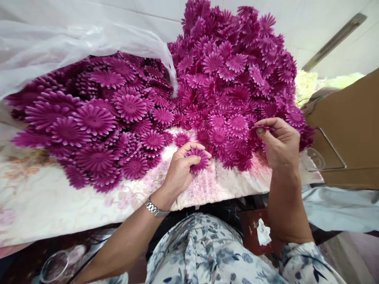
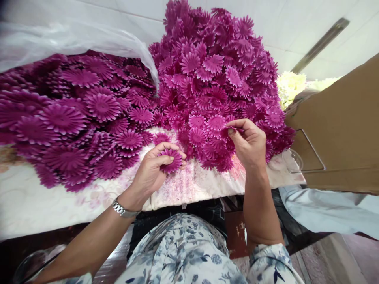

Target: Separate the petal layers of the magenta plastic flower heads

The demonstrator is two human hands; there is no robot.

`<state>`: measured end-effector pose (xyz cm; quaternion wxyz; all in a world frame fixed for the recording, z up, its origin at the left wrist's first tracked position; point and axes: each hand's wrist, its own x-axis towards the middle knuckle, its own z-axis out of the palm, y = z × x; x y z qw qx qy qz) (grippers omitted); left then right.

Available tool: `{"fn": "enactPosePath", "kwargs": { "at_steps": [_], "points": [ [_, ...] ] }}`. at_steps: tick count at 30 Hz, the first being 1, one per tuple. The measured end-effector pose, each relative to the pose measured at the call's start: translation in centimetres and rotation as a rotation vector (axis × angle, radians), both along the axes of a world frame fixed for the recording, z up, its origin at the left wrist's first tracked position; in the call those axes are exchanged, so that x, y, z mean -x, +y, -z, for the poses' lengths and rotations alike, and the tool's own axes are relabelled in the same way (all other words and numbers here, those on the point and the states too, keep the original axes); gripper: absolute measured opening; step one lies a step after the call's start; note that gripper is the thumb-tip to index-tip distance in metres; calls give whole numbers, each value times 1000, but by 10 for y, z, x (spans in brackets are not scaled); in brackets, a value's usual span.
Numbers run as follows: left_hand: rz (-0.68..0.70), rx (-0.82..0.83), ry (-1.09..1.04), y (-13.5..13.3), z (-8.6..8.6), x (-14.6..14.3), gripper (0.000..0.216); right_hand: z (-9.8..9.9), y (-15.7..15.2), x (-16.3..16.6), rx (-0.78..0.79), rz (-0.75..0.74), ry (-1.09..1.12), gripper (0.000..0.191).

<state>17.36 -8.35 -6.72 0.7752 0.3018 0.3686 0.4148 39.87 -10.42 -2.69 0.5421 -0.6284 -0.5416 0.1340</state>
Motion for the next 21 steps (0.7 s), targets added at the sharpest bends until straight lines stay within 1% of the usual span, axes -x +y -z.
{"fn": "enactPosePath", "kwargs": {
  "at_steps": [4,12,17,21],
  "points": [
    [2,-1,-8,-1,0,0,23,3,-4,2,41,4,-22,9],
    [10,-10,-27,1,1,0,24,12,-5,12,-4,14,-36,17],
    [21,12,-41,2,1,0,24,12,-6,22,15,-47,-62,22],
    [27,-3,-59,2,3,0,21,13,-5,28,47,-117,-76,26]
  ]
}}
